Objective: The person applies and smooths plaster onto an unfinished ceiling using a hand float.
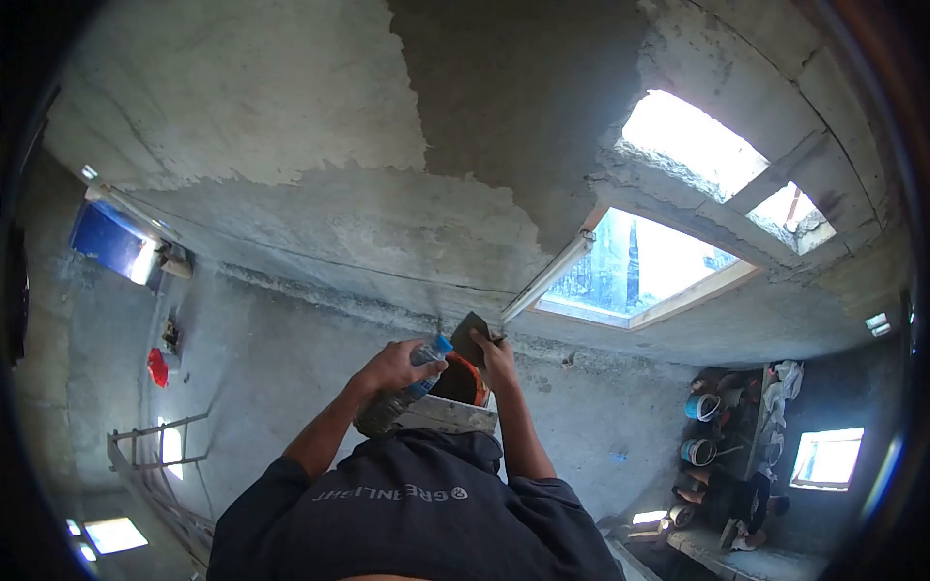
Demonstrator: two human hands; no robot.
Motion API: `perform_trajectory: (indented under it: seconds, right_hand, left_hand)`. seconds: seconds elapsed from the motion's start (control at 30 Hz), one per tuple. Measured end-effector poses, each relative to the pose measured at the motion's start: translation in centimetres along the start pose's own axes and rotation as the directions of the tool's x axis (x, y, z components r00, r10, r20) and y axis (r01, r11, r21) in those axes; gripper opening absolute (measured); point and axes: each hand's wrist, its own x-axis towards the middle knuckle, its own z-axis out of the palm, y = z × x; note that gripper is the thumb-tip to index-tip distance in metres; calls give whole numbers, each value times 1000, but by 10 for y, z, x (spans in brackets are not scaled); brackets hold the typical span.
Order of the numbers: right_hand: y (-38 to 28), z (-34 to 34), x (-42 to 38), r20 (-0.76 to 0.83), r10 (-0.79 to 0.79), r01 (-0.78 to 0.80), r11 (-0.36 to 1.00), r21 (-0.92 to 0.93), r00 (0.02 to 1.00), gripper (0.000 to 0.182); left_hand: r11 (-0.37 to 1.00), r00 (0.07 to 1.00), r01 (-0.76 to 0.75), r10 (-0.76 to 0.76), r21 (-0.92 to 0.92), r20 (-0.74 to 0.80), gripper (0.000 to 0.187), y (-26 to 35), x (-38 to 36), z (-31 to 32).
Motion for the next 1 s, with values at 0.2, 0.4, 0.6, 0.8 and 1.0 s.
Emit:
perform_trajectory:
  seconds: [0.2, 0.4, 0.6, 0.8, 1.0]
  right_hand:
    - [8, 31, 10, 28, 74, -75, 996, 45, 997, 22]
    - [6, 36, 12, -4, 85, -84, 993, 82, 996, 22]
    - [-8, 18, 14, -12, 19, -16, 985, 171, 1000, 22]
    - [-11, -155, 47, -17, -251, 252, 962, 101, 968, 22]
    - [-9, -127, 71, -369, -123, 50, 978, -201, 921, 40]
  left_hand:
    - [987, 982, 161, -162, 17, 98, 77, -5, 15, -1]
    - [971, 965, 225, -234, 86, 118, 91, -8, 23, -7]
    - [996, 996, -84, 84, -6, -26, 78, -15, 21, -2]
    - [914, 906, -363, 299, -184, -300, 50, -29, 14, -5]
    - [925, 894, -338, 259, -172, -367, 49, -49, 1, -5]
